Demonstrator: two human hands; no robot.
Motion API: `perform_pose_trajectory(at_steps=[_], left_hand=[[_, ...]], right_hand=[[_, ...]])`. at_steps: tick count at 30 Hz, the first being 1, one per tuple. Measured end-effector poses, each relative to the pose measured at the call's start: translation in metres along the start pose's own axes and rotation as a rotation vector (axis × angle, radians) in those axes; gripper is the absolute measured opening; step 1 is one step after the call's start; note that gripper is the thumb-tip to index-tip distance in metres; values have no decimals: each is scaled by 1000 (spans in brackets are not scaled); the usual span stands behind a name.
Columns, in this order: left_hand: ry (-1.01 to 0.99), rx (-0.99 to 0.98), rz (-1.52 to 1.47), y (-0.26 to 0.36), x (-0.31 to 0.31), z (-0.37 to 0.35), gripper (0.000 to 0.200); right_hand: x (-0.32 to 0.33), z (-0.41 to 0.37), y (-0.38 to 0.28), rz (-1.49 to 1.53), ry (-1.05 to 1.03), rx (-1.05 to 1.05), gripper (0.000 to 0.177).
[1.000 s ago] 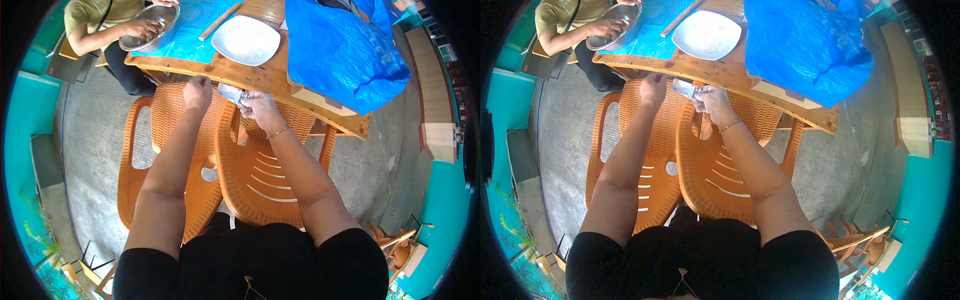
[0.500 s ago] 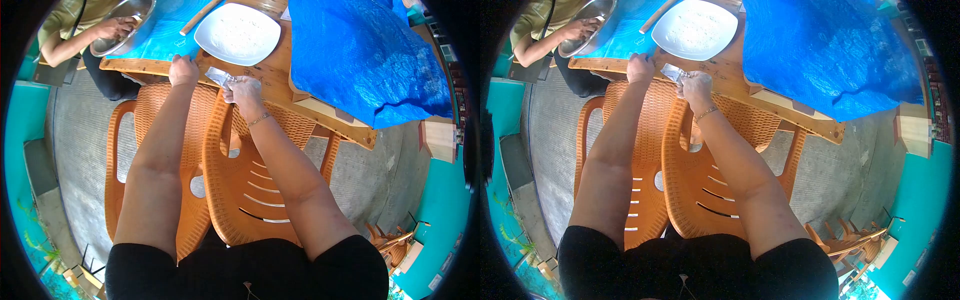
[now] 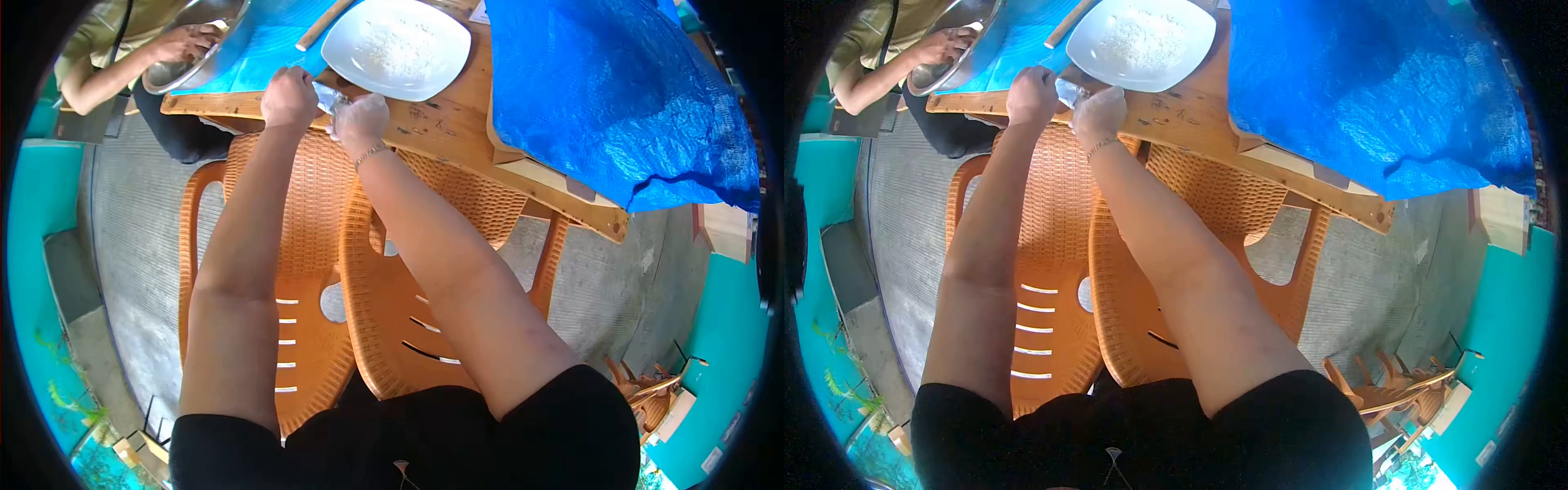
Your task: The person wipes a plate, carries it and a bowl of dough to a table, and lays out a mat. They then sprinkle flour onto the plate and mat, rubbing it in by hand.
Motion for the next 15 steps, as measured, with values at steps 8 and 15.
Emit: perform_pose_trajectory(at_steps=[8,15], left_hand=[[-208,78,25,-4,-15,-12,22],[136,-140,66,-2,-23,-14,35]], right_hand=[[52,2,-50,265,-122,-448,12],[55,-3,-53,289,-146,-353,10]])
Point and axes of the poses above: each hand's wrist, its own z-axis towards the middle knuckle, its own x-axis out of the back of the hand, y = z × x, the point moved 5 cm from there along z, towards the middle knuckle, and after that the axes turned 11 degrees about -y, right-handed, at the moved point
